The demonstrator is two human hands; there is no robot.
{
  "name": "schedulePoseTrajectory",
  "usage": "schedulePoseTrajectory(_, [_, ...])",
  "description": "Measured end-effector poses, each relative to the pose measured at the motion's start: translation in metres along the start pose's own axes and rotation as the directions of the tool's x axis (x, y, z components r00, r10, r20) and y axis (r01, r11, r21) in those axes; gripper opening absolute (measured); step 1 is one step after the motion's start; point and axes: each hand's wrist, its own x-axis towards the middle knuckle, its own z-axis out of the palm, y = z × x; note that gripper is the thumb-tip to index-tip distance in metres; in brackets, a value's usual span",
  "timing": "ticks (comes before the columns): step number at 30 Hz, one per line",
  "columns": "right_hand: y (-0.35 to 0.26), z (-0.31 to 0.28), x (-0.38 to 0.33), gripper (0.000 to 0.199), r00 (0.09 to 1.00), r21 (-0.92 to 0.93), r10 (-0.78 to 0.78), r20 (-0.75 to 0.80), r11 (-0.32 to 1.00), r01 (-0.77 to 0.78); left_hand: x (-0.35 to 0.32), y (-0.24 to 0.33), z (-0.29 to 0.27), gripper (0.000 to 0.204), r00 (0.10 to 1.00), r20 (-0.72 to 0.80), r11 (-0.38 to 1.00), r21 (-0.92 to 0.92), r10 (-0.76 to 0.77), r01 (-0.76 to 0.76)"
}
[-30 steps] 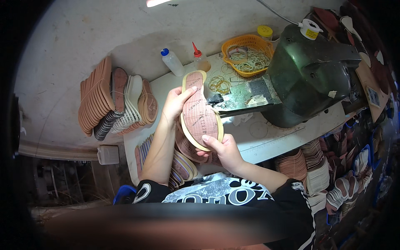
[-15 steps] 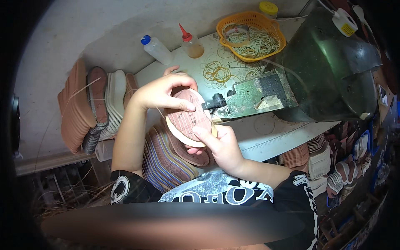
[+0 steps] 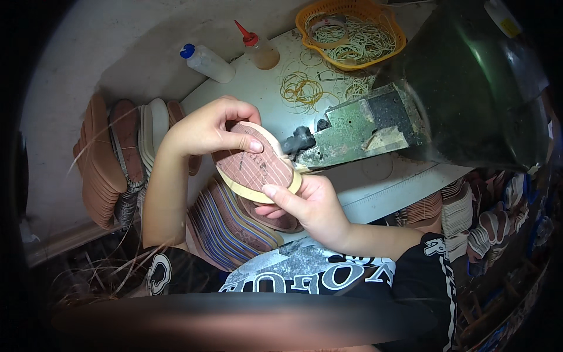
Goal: Processing and organizing shoe sole components at a manufacturing station.
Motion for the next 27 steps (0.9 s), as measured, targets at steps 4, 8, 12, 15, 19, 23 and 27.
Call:
schedulePoseTrajectory(4, [-0.001, 0.001, 0.001, 0.026, 0.999, -0.009, -0.038, -0.022, 0.999, 0.037, -0.008, -0.005, 0.013, 0.032, 0.992, -0.077, 0.97, -0.228, -0.105, 0.085])
schedulePoseTrajectory(8, [0.0, -0.001, 0.001, 0.03, 0.998, -0.004, -0.058, -0.018, 0.998, 0.058, -0.023, 0.002, 0.025, 0.038, 0.963, -0.163, 0.95, -0.262, -0.216, 0.169])
schedulePoseTrajectory(12, [0.0, -0.002, 0.002, 0.032, 0.998, -0.017, -0.061, -0.034, 0.998, 0.061, -0.031, 0.007, 0.032, 0.042, 0.934, -0.255, 0.956, -0.215, -0.25, 0.197])
schedulePoseTrajectory(15, [0.001, -0.001, 0.001, 0.033, 0.994, 0.013, -0.092, -0.057, 0.996, 0.093, -0.036, 0.008, 0.039, 0.039, 0.911, -0.305, 0.953, -0.207, -0.277, 0.221])
schedulePoseTrajectory(19, [-0.001, -0.001, 0.003, 0.034, 0.993, -0.04, -0.093, -0.069, 0.995, 0.09, -0.044, -0.003, 0.05, 0.039, 0.876, -0.358, 0.938, -0.244, -0.323, 0.246])
schedulePoseTrajectory(23, [-0.006, 0.0, 0.0, 0.033, 0.991, -0.141, -0.114, -0.069, 0.984, 0.104, -0.052, 0.009, 0.064, 0.04, 0.838, -0.395, 0.9, -0.368, -0.377, 0.232])
schedulePoseTrajectory(27, [-0.006, -0.004, -0.002, 0.03, 0.991, -0.175, -0.133, -0.018, 0.976, 0.128, -0.056, 0.007, 0.071, 0.04, 0.838, -0.425, 0.935, -0.246, -0.341, 0.256])
